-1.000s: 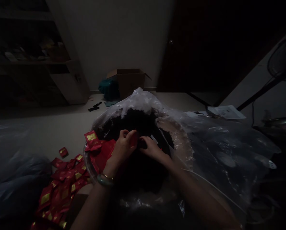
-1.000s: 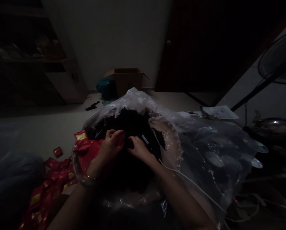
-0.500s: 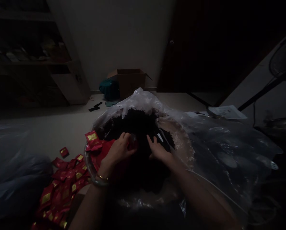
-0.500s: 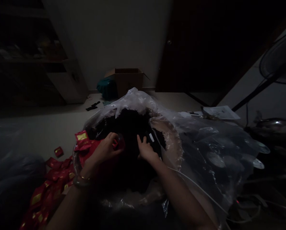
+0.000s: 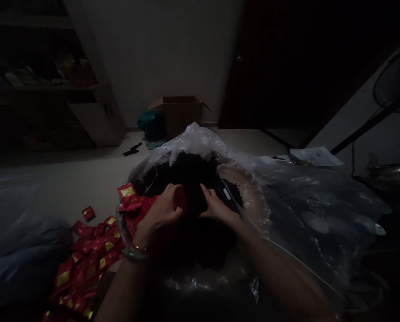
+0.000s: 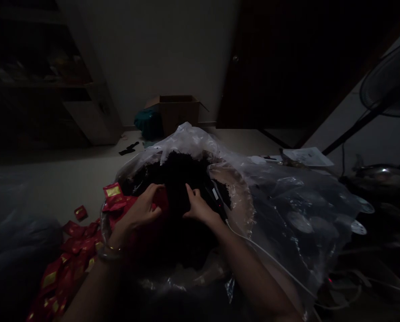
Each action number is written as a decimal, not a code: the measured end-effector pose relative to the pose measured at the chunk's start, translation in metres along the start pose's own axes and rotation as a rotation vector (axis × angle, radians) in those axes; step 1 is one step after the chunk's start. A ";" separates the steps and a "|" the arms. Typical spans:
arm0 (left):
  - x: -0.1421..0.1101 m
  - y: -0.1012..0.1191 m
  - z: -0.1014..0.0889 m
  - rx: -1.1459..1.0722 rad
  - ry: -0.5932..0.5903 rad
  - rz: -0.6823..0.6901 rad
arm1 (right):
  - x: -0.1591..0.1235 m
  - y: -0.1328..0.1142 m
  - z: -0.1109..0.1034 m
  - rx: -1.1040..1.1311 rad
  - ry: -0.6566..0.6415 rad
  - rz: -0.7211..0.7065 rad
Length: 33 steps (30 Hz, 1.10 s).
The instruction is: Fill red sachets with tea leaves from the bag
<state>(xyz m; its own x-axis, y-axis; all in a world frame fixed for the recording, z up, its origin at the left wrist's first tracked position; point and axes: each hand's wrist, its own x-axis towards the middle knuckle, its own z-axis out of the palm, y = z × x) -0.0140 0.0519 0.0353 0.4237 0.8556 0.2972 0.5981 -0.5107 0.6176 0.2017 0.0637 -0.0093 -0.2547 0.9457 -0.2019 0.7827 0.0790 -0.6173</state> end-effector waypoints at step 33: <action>0.002 0.012 0.032 0.133 -0.091 0.107 | -0.021 -0.030 -0.041 0.949 0.289 -0.282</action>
<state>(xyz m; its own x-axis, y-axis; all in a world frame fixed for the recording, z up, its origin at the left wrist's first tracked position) 0.0160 0.0445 0.0196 0.5464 0.7875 0.2851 0.6279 -0.6104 0.4828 0.2066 0.0545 0.0446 -0.1151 0.9810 0.1565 -0.0869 0.1470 -0.9853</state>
